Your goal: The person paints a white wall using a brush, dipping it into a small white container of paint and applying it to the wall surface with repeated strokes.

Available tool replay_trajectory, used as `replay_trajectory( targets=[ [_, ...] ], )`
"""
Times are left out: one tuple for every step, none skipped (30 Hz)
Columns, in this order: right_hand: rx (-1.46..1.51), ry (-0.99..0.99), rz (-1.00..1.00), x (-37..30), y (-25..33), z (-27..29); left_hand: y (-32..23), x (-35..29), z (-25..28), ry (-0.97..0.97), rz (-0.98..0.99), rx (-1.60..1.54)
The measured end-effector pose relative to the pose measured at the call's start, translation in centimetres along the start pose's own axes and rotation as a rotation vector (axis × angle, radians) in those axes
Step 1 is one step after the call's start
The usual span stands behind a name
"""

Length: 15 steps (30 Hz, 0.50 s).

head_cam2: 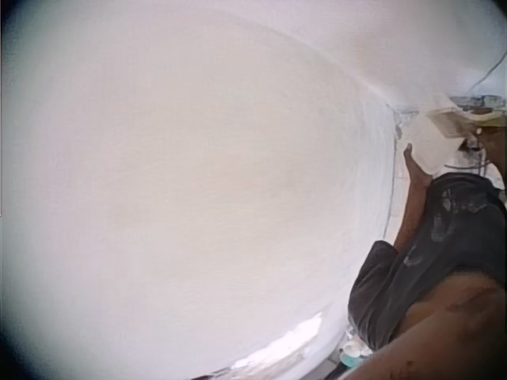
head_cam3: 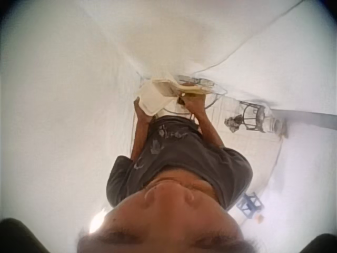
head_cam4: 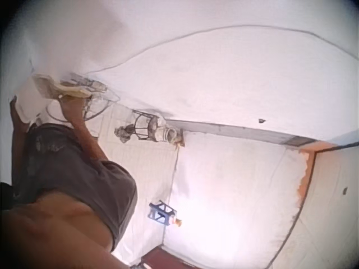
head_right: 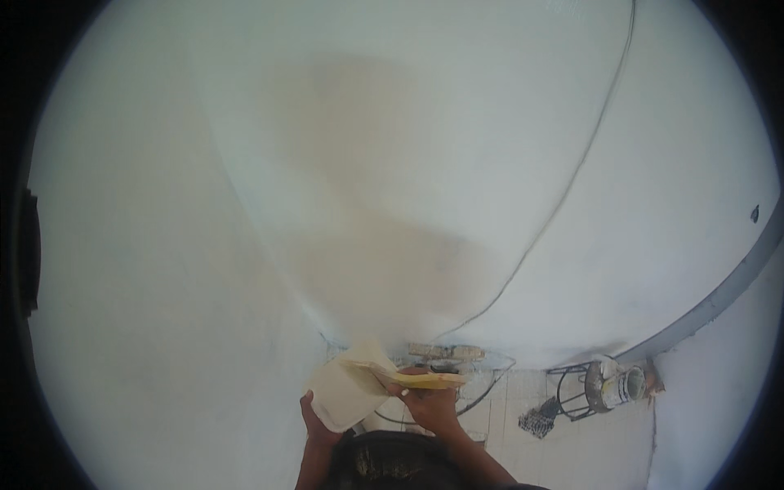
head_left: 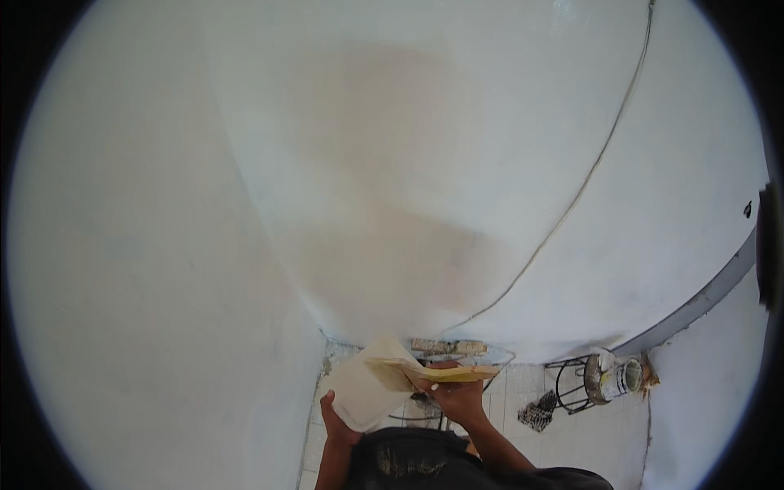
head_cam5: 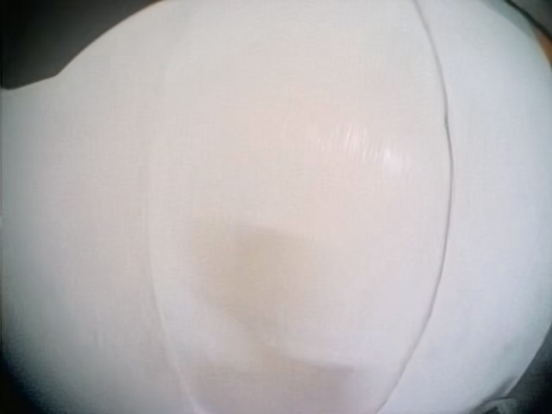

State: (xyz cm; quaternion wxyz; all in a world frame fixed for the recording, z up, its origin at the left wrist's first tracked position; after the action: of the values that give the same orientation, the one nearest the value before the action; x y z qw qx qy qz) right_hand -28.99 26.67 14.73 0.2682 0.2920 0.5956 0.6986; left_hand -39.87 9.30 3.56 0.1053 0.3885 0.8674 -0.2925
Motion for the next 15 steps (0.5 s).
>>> replay_trajectory(
  targets=[
    [0.022, 0.013, 0.012, 0.3, -0.2, 0.2, 0.3, 0.1, -0.1, -0.002, 0.001, -0.007],
    [0.044, 0.027, 0.023, 0.7, -0.1, 0.3, 0.4, 0.4, -0.1, 0.008, 0.008, -0.016],
    [0.063, 0.041, 0.029, 0.7, 0.0, 0.4, 0.6, 0.4, 0.1, 0.013, 0.017, -0.027],
    [-0.052, 0.069, 0.025, 0.9, -1.0, 0.6, 0.9, 0.5, 0.3, 0.019, 0.027, -0.037],
    [0.084, 0.027, -0.023, 0.8, -1.3, 0.8, 1.1, 0.4, 0.4, 0.01, 0.008, -0.033],
    [0.221, -0.017, -0.076, 0.8, -1.6, 0.9, 1.3, 0.2, 0.4, -0.002, -0.007, -0.028],
    [0.358, -0.059, -0.13, 1.0, -1.8, 1.0, 1.4, 0.3, 0.4, -0.014, -0.023, -0.022],
    [0.435, -0.08, -0.196, 1.5, -1.9, 1.0, 1.3, 0.5, 0.3, 0.0, -0.021, -0.022],
    [0.509, -0.1, -0.268, 1.9, -2.0, 1.0, 1.3, 0.6, 0.3, 0.009, -0.017, -0.023],
    [0.583, -0.12, -0.341, 2.3, -2.0, 0.9, 1.3, 0.7, 0.3, 0.019, -0.013, -0.025],
    [0.674, -0.11, -0.395, 2.7, -2.2, 0.9, 1.4, 0.8, 0.3, 0.027, -0.01, -0.041],
    [0.764, -0.099, -0.453, 3.1, -2.5, 1.0, 1.4, 0.7, 0.1, 0.033, -0.006, -0.058],
    [0.853, -0.089, -0.511, 3.5, -2.7, 1.0, 1.4, 0.6, 0.0, 0.039, -0.002, -0.076],
    [0.911, -0.104, -0.505, 4.0, -2.7, 1.1, 1.3, 0.4, -0.2, 0.043, 0.001, -0.078],
    [0.968, -0.12, -0.499, 4.6, -2.6, 1.2, 1.1, 0.2, -0.4, 0.048, 0.004, -0.081]
  ],
)
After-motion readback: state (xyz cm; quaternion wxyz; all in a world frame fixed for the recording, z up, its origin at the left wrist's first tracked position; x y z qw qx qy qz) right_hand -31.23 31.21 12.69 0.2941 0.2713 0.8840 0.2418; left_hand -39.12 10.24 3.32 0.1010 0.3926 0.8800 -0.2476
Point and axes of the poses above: each hand's wrist, its own x-axis towards the middle knuckle, its own z-axis out of the back of the hand, y = z × x, the point moved 4 cm from there along x, towards the middle knuckle, and after that the axes turned 4 degrees about -y, right-handed, at the moved point
